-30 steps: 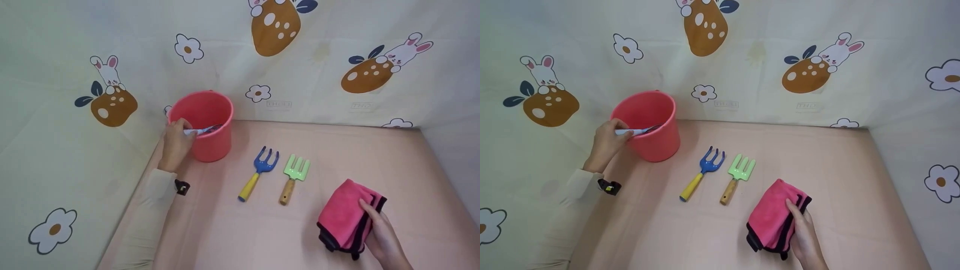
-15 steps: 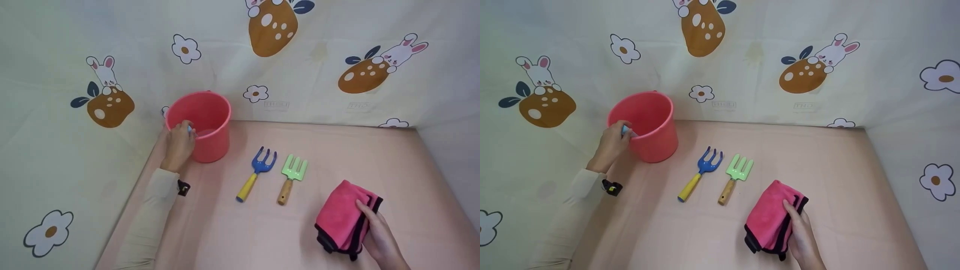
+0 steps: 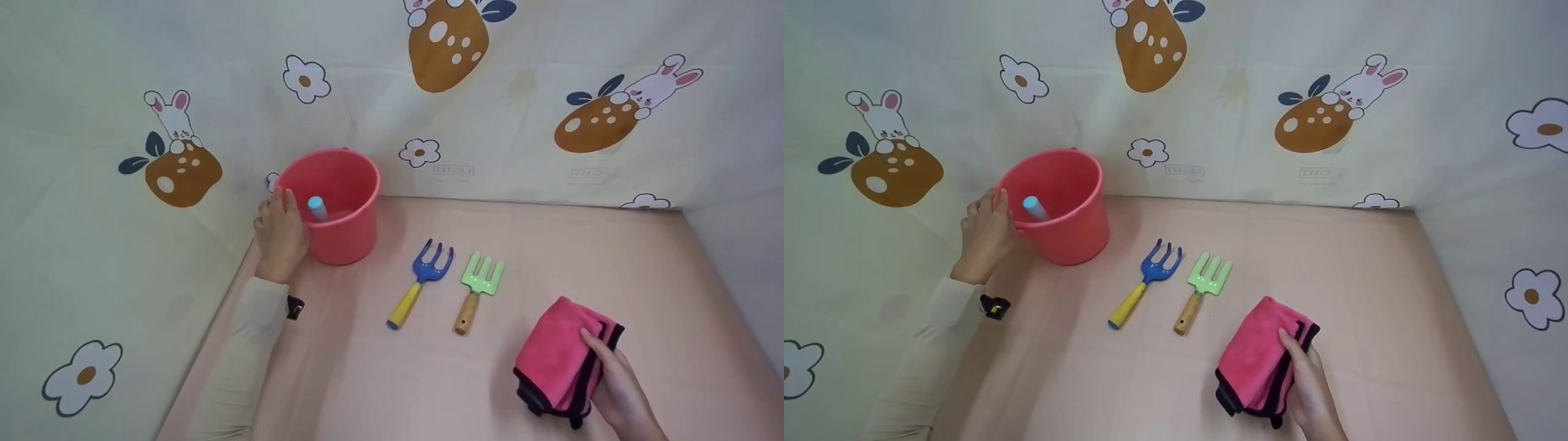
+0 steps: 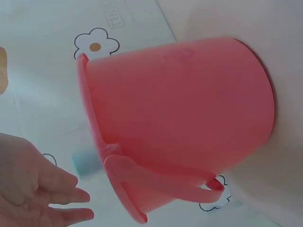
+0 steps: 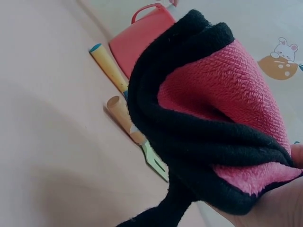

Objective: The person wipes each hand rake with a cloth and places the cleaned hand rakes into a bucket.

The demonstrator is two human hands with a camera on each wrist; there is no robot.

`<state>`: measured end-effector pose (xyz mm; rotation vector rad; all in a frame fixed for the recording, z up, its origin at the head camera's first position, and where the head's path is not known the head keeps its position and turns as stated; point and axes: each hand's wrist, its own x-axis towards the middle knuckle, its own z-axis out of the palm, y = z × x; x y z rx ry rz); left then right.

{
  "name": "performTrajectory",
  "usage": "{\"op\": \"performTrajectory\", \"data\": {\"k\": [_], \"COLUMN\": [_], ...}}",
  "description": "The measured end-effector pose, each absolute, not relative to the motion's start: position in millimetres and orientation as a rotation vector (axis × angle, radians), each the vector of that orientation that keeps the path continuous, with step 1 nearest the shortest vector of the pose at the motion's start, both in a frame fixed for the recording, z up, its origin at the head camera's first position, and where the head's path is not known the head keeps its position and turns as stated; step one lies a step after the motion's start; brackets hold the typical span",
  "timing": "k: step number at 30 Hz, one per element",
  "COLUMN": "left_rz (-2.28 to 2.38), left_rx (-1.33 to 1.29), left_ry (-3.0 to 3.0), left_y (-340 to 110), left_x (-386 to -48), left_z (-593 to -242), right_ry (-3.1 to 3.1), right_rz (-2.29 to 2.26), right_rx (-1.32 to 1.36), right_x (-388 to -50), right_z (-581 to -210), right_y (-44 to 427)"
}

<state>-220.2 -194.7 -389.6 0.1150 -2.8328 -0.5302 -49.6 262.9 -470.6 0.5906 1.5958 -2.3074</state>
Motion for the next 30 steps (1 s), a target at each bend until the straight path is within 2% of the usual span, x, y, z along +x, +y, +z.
{"op": "performTrajectory", "data": {"k": [9, 21, 30], "left_rz": [-0.452, -0.610, -0.846], "left_rx": [-0.054, -0.300, -0.179], "left_ry": [-2.732, -2.867, -3.128], "left_y": [-173.7, -113.7, -78.4], "left_x": [-195.2, -152.3, -153.7], "left_z": [-394.1, -443.1, -486.9], "right_ry": [1.589, 1.555, 1.492], "right_rz": [-2.318, -2.292, -2.301], "right_rx": [0.571, 0.640, 0.681], "right_x": [-46.3, -47.3, -51.8], "right_z": [-477.0, -480.2, -483.3], "right_y": [262.8, 258.7, 253.4]}}
